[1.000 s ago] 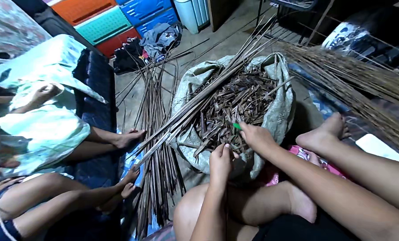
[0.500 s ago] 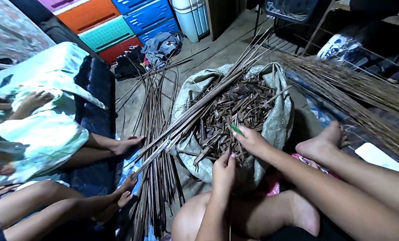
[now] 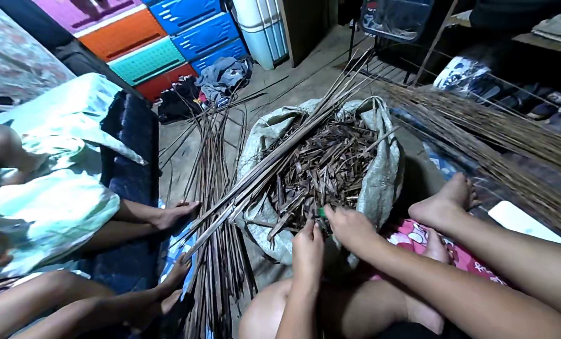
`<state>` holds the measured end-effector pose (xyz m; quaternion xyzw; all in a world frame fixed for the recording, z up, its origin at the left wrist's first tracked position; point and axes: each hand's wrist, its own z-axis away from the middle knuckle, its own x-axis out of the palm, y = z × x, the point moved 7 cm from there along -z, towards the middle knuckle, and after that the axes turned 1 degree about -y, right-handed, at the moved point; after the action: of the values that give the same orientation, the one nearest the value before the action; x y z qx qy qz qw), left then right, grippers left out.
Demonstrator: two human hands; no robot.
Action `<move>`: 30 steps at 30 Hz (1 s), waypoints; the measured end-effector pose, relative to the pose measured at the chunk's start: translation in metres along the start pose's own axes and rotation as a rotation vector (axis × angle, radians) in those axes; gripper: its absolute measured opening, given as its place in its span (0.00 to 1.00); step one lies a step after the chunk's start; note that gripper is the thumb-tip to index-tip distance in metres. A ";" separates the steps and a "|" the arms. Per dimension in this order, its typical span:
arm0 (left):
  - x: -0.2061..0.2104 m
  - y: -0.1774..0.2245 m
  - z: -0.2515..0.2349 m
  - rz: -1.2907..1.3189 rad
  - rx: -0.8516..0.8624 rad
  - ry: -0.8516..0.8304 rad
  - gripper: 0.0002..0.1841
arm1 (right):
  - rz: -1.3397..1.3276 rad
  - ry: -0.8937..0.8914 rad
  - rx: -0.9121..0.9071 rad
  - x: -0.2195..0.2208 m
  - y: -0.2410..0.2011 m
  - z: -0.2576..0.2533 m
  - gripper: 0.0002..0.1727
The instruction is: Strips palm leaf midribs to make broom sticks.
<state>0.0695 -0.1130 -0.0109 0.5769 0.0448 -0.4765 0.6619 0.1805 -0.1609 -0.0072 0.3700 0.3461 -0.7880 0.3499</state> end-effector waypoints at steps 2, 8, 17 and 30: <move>0.003 0.000 0.001 -0.003 -0.002 -0.010 0.22 | -0.036 0.019 0.107 -0.012 0.014 -0.016 0.24; -0.004 -0.004 -0.003 0.081 -0.056 -0.026 0.21 | -0.100 0.059 -0.048 -0.019 0.015 0.009 0.21; 0.004 -0.002 0.009 0.748 -0.064 -0.149 0.19 | -0.090 0.203 -0.108 -0.005 0.023 0.003 0.19; 0.013 0.007 0.017 0.713 -0.136 -0.285 0.16 | -0.862 0.119 -0.058 -0.034 0.024 -0.046 0.20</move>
<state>0.0723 -0.1350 -0.0082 0.4390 -0.2195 -0.2879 0.8223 0.2319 -0.1264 -0.0087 0.2264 0.5102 -0.8294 -0.0212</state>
